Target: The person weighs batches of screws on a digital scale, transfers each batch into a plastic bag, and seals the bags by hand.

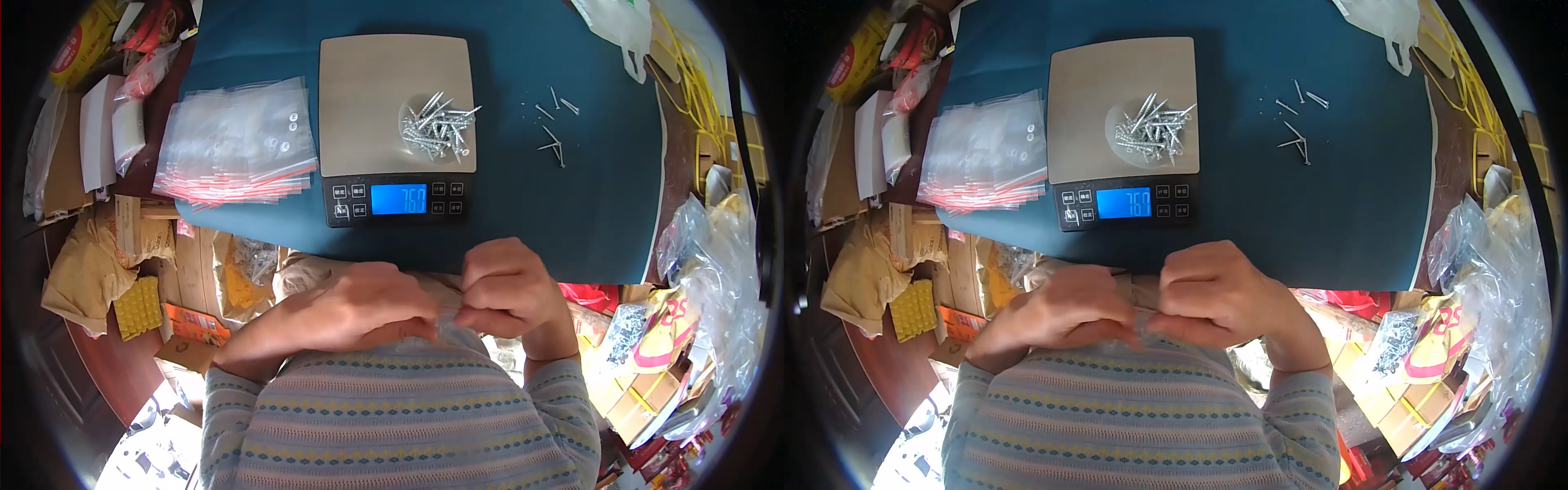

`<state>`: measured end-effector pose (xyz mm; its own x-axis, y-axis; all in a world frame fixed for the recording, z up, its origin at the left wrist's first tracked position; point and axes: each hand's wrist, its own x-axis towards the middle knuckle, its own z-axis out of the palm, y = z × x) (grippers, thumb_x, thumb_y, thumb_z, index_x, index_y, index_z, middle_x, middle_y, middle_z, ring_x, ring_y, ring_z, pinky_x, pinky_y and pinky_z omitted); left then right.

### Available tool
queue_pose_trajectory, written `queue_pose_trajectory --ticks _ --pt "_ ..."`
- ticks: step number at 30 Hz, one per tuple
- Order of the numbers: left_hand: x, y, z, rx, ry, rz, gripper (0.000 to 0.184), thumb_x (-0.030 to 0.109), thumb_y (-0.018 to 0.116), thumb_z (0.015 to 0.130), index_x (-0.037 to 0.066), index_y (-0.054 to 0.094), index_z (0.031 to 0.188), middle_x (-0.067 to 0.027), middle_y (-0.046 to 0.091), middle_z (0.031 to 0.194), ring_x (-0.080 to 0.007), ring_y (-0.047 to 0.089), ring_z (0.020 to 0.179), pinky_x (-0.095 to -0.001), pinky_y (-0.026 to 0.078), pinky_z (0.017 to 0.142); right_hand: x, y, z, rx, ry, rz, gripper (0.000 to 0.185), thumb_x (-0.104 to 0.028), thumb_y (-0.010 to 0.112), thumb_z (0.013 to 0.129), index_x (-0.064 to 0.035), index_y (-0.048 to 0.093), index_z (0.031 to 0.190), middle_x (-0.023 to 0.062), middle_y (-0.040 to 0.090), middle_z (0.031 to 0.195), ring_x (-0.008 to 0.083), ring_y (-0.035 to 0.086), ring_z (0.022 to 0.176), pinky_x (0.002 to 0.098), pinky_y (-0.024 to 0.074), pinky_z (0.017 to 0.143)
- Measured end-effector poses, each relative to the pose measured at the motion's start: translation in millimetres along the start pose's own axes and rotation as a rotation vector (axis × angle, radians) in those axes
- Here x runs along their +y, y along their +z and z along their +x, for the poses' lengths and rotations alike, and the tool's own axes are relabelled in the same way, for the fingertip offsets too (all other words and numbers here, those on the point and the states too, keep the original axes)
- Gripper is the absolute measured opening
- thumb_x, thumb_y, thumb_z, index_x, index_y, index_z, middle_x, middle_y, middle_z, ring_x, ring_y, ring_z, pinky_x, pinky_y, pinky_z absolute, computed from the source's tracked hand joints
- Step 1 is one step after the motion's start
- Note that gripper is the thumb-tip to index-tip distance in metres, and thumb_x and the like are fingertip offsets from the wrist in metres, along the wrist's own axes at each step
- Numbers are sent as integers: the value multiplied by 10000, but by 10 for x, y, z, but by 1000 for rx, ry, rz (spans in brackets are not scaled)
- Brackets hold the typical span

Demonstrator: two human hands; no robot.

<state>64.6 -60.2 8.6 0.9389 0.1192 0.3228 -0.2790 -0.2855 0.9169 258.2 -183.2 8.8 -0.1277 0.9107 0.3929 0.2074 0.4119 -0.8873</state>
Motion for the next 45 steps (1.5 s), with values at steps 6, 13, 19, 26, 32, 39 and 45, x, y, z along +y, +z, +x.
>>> queue_pose_trajectory --ticks 6,13,19,26,32,39,45 --pt "93 -93 -34 119 106 126 230 65 806 659 60 600 761 -92 613 962 -307 605 934 -433 437 788 69 -37 -30 23 150 -33 158 -23 676 786 -24 580 661 67 548 622 211 525 502 306 404 458" --pt "150 -224 -135 3 -147 248 210 77 822 643 65 638 744 -177 528 1247 -447 169 1422 -595 226 1080 404 -360 105 366 296 -584 761 -257 841 675 -64 475 1314 144 534 1289 301 498 1207 385 385 972" --pt "25 -190 -160 124 -9 240 146 34 731 755 19 616 844 -107 647 851 -260 626 718 -379 479 638 763 -211 292 267 313 -843 977 -416 848 622 -81 351 1394 154 528 1320 340 356 1368 568 103 1085" --pt "-29 -265 -113 298 -126 340 168 -64 690 756 -14 614 898 -117 627 835 -234 636 652 -324 509 550 763 -133 427 414 258 -246 694 -255 841 685 -63 459 1232 96 586 1132 229 559 1102 438 324 1010" --pt "-93 -222 13 373 -245 362 212 -81 703 760 48 682 927 -92 534 939 -193 594 766 -288 489 608 352 -298 627 129 247 223 540 -24 722 634 -15 518 1134 75 496 1114 161 531 1014 289 429 884" --pt "-117 -126 128 342 -70 581 321 -95 702 668 50 695 954 -81 440 935 -182 546 687 -305 495 559 3 -219 920 -176 226 -405 500 48 638 605 -49 569 1091 117 489 1081 299 595 791 372 488 641" --pt "-81 -200 171 389 -46 622 329 -92 707 675 55 696 970 -71 435 935 -173 519 716 -284 473 564 -257 -287 945 -70 187 -487 588 89 654 542 -74 643 1107 91 521 1033 234 573 859 323 486 742"
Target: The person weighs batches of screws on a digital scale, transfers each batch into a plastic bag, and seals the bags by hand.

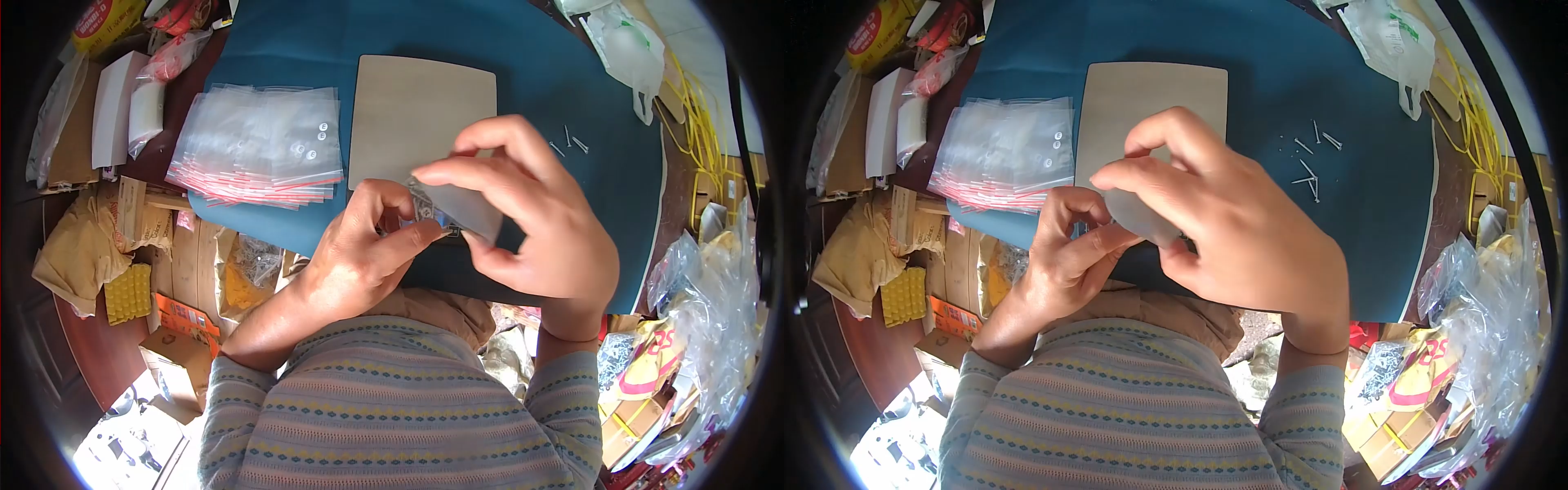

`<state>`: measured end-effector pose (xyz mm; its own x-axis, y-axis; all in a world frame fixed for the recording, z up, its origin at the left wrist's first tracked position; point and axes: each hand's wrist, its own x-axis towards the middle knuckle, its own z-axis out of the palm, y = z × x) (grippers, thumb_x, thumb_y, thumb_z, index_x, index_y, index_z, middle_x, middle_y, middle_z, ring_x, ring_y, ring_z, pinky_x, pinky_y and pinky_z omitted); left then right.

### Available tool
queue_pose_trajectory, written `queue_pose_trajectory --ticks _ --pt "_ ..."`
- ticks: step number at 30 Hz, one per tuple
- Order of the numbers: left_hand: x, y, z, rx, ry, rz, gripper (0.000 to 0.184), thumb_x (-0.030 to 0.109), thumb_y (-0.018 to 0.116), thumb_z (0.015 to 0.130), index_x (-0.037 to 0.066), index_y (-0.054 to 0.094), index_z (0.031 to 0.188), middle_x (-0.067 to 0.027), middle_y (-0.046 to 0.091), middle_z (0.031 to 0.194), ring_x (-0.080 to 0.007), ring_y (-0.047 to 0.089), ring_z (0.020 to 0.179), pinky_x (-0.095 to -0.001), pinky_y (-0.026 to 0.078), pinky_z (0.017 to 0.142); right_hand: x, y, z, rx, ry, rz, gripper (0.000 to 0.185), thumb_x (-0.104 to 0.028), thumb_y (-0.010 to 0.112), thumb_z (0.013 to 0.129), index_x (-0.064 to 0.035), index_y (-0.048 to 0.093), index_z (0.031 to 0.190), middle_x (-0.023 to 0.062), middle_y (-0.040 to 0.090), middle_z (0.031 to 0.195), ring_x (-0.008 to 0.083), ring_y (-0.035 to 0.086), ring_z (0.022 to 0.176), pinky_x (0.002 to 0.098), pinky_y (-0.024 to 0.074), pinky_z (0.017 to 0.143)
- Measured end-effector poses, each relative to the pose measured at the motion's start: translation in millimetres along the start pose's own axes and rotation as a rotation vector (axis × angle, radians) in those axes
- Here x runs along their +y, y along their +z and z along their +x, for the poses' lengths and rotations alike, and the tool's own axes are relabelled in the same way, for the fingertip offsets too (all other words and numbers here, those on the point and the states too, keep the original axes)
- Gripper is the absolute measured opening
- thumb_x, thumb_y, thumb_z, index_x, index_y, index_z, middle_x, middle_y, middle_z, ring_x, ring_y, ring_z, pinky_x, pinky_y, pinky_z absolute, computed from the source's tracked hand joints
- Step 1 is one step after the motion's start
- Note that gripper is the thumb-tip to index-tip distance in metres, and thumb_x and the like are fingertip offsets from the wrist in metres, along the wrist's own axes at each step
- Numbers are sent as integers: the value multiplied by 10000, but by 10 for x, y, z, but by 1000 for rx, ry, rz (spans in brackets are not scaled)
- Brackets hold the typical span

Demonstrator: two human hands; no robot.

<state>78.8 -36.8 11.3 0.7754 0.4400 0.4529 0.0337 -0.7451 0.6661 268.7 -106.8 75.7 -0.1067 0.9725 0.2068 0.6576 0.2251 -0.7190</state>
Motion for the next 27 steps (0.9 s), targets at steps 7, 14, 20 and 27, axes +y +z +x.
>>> queue_pose_trajectory --ticks 7,14,20,27 --pt "-40 -19 -41 91 -17 -39 308 -88 728 688 48 684 961 -73 441 966 -166 497 718 -282 453 586 529 -4 -81 230 110 85 573 -122 836 635 -73 580 1145 74 590 1111 198 594 887 309 475 729" --pt "-38 -173 -122 192 -136 -288 84 -17 680 819 -15 647 896 -230 443 1289 -343 547 1168 -368 549 828 587 251 -126 234 18 -202 507 -309 804 699 -85 606 1108 82 607 1115 254 571 1017 400 357 936" --pt "-42 -219 -189 137 91 -514 89 26 595 893 -5 561 969 -328 310 1331 -432 625 1031 -375 611 805 203 316 -151 225 -247 -158 205 -70 768 667 -120 589 752 -15 589 734 181 596 698 345 363 717" --pt "114 -297 -313 59 -208 -408 215 -9 747 743 19 651 934 -112 673 907 -253 673 889 -335 544 722 -39 500 -145 36 -344 -234 140 -169 751 736 -98 641 784 -33 579 724 118 591 657 334 373 746"
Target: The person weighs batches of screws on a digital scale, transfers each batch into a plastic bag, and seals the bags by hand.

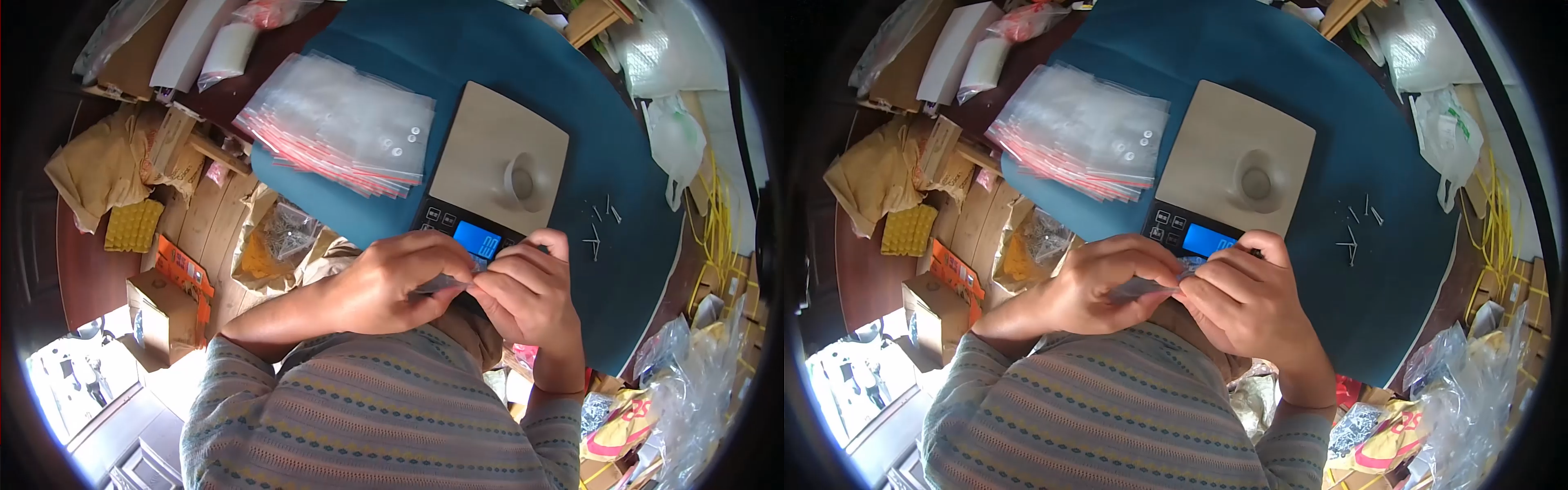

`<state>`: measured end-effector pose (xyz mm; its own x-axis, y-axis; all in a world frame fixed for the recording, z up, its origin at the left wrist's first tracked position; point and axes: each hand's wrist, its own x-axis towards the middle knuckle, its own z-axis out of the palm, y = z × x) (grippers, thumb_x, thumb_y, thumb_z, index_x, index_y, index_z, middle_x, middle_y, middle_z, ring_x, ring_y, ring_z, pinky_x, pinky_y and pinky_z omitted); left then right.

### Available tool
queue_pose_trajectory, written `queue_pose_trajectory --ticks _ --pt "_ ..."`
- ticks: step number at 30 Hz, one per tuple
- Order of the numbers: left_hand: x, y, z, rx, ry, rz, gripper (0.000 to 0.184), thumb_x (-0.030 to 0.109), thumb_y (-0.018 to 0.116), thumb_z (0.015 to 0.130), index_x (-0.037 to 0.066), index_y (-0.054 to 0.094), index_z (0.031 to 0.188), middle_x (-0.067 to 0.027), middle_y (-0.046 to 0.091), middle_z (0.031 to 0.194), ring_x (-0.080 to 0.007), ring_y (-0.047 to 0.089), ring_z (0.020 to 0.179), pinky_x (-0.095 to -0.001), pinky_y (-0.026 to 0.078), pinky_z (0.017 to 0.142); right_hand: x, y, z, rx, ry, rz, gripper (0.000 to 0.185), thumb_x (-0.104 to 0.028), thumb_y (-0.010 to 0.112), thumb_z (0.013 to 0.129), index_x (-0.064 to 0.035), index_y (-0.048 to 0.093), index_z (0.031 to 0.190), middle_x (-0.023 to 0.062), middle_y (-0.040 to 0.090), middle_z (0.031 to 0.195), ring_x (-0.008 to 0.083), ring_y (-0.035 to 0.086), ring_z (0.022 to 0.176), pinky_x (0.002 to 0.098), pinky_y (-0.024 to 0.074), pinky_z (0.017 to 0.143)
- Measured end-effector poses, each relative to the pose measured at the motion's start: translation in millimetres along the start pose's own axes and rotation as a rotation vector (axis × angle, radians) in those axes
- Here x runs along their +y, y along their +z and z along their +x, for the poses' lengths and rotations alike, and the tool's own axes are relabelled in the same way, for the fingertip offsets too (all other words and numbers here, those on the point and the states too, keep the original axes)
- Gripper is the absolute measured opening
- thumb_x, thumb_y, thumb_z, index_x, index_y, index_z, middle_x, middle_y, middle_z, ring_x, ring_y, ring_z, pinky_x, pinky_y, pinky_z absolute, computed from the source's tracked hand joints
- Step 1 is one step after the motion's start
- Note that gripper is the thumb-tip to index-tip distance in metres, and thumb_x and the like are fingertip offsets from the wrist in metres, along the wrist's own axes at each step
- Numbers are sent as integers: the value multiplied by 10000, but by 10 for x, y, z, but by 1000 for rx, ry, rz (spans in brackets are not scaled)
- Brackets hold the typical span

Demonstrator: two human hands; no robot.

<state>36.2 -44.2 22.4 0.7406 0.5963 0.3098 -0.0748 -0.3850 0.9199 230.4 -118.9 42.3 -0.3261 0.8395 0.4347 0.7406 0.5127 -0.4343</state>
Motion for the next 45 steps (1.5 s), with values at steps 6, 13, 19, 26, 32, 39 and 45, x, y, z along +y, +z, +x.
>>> queue_pose_trajectory --ticks 6,13,19,26,32,39,45 --pt "44 -174 -150 -11 -125 91 166 -23 742 730 4 660 872 -104 668 894 -238 669 825 -326 539 715 -83 257 120 76 -34 30 196 -206 769 735 -90 612 719 -29 532 661 133 552 595 339 376 730" --pt "-2 -251 -525 -40 -248 -207 105 -19 719 783 -1 654 864 -132 689 926 -263 682 935 -336 548 755 -219 397 248 -25 -221 126 391 -279 777 725 -119 459 565 -18 420 595 151 509 571 338 376 701" --pt "57 -646 -802 117 -387 -249 88 70 745 802 16 678 785 -108 707 894 -250 673 1005 -341 546 843 -280 454 289 47 -169 198 350 -310 774 740 -108 521 605 -21 429 562 161 509 539 343 379 732" --pt "-11 -1247 -1220 333 -538 132 122 79 763 778 11 685 843 -108 698 903 -195 686 857 -328 565 768 -291 578 395 36 -32 234 119 -179 759 758 -104 672 788 -3 568 672 176 580 634 365 430 791" --pt "-736 -1207 -1618 -192 -1069 724 193 205 726 817 25 699 880 -138 702 902 -239 687 833 -342 536 755 -151 387 140 53 115 153 36 -80 707 786 -58 678 788 37 592 676 211 579 646 376 456 790" --pt "-599 -981 -1330 -64 -703 477 171 160 701 832 15 684 921 -161 692 850 -274 693 775 -357 544 692 185 47 -682 208 523 -168 209 -33 611 866 -20 635 1073 134 635 1090 304 588 1040 364 451 911" --pt "-546 -894 -1035 111 -362 411 92 -16 667 814 -32 656 904 -153 686 848 -228 691 746 -312 538 666 520 53 -1800 150 959 -747 711 -351 559 927 51 268 1437 268 289 1481 401 249 1395 537 199 1092"
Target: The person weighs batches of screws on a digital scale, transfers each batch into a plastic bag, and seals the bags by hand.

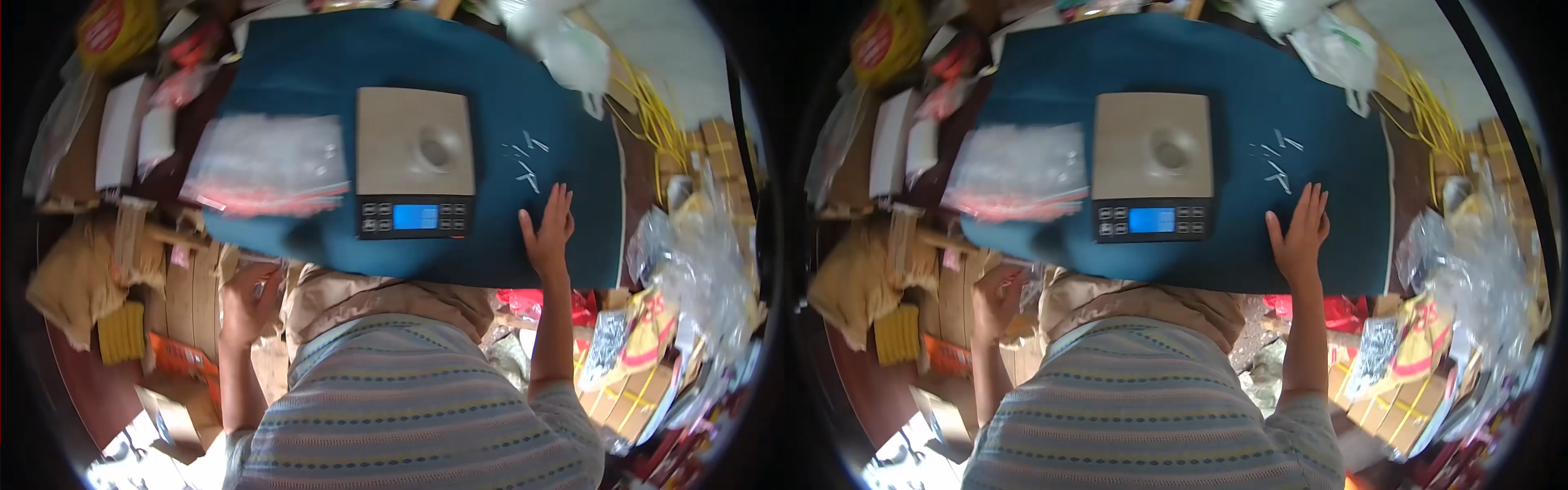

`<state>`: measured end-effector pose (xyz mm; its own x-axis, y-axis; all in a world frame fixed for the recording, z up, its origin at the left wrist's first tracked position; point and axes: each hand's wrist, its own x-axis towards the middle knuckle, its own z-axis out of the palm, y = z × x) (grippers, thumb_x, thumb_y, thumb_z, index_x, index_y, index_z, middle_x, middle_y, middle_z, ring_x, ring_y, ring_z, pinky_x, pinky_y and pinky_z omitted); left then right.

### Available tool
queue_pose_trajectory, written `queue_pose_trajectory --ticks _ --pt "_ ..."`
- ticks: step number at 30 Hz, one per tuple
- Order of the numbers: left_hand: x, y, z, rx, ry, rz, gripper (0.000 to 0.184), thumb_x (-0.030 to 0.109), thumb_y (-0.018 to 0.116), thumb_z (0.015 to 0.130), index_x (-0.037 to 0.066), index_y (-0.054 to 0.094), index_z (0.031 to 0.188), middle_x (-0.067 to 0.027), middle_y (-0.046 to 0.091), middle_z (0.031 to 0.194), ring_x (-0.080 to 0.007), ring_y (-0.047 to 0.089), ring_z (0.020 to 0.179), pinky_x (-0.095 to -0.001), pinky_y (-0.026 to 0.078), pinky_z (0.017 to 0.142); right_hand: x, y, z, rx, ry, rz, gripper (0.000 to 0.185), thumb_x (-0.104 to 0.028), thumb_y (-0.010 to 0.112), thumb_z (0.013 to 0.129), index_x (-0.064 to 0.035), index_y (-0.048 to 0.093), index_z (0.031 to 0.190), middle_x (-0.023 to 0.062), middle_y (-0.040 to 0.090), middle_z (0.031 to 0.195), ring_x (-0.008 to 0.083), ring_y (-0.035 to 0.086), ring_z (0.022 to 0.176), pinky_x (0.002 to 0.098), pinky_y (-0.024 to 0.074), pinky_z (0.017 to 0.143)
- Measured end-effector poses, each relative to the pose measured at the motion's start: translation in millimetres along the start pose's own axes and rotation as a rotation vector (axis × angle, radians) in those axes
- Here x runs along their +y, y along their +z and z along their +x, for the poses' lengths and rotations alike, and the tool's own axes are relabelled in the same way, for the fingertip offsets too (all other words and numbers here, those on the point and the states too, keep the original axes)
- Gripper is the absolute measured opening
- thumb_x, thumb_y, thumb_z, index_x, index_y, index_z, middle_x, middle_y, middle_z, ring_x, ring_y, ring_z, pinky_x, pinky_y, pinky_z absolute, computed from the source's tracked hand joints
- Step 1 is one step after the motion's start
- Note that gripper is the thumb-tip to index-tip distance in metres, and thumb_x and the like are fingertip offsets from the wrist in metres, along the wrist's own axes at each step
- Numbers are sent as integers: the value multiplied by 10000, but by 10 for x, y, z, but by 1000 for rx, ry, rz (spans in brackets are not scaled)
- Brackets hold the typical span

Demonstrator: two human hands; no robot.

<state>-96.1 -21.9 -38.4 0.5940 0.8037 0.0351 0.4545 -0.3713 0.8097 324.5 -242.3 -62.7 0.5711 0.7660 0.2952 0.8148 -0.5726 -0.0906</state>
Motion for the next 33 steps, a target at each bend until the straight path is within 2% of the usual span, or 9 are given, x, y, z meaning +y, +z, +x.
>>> queue_pose_trajectory --ticks 7,8,12,16,20,23,28,31,33 --pt "252 254 298 106 333 170 293 -90 635 795 -18 606 1078 -201 642 1098 -342 629 1025 -390 506 864 207 162 -70 -136 196 -69 762 -480 443 953 46 221 1457 258 195 1527 394 154 1430 569 127 1108" --pt "209 280 332 59 302 131 344 -56 615 828 -11 575 1166 -203 584 1239 -389 523 1207 -448 429 992 194 163 -80 -132 200 -72 759 -480 439 954 43 222 1458 255 199 1527 391 160 1429 569 127 1108" --pt "80 314 602 54 285 356 419 52 552 912 29 490 1326 -142 433 1435 -370 267 1405 -528 198 1130 203 187 -81 -97 196 -86 743 -472 433 955 33 229 1460 245 218 1524 383 180 1426 565 131 1109" --pt "-259 222 999 154 256 530 541 143 524 949 110 327 1452 -147 292 1520 -374 161 1438 -587 132 1124 169 166 -81 -90 207 -65 734 -465 436 953 23 235 1463 230 233 1524 367 191 1426 556 137 1112" --pt "-388 59 1266 249 130 767 510 277 477 980 119 342 1446 -179 307 1505 -388 197 1423 -618 152 1103 172 160 -93 -79 210 -61 728 -458 443 952 20 238 1463 217 236 1527 358 195 1426 551 138 1113" --pt "-577 -176 1480 275 -82 702 502 344 452 985 88 386 1412 -204 329 1484 -403 257 1392 -581 208 1102 165 158 -88 -85 199 -64 722 -444 452 951 19 239 1462 213 236 1528 357 195 1426 547 138 1114" --pt "-982 -537 1755 201 -67 416 513 381 422 992 22 429 1358 -245 387 1430 -410 353 1334 -492 322 1074 211 158 -75 -87 182 -59 693 -412 465 951 0 249 1465 200 239 1531 343 204 1426 531 144 1116" --pt "-721 -409 1711 146 -217 775 498 374 429 991 27 444 1347 -230 449 1391 -400 403 1309 -467 311 1088 255 131 -109 -86 163 -41 676 -401 464 954 -11 258 1465 192 247 1530 338 210 1425 529 146 1114" --pt "-711 -393 1730 287 28 797 446 308 484 976 29 476 1324 -221 480 1367 -384 435 1290 -443 314 1089 270 122 -109 -80 152 -24 666 -396 463 955 -16 264 1464 189 256 1528 336 214 1424 527 149 1114"
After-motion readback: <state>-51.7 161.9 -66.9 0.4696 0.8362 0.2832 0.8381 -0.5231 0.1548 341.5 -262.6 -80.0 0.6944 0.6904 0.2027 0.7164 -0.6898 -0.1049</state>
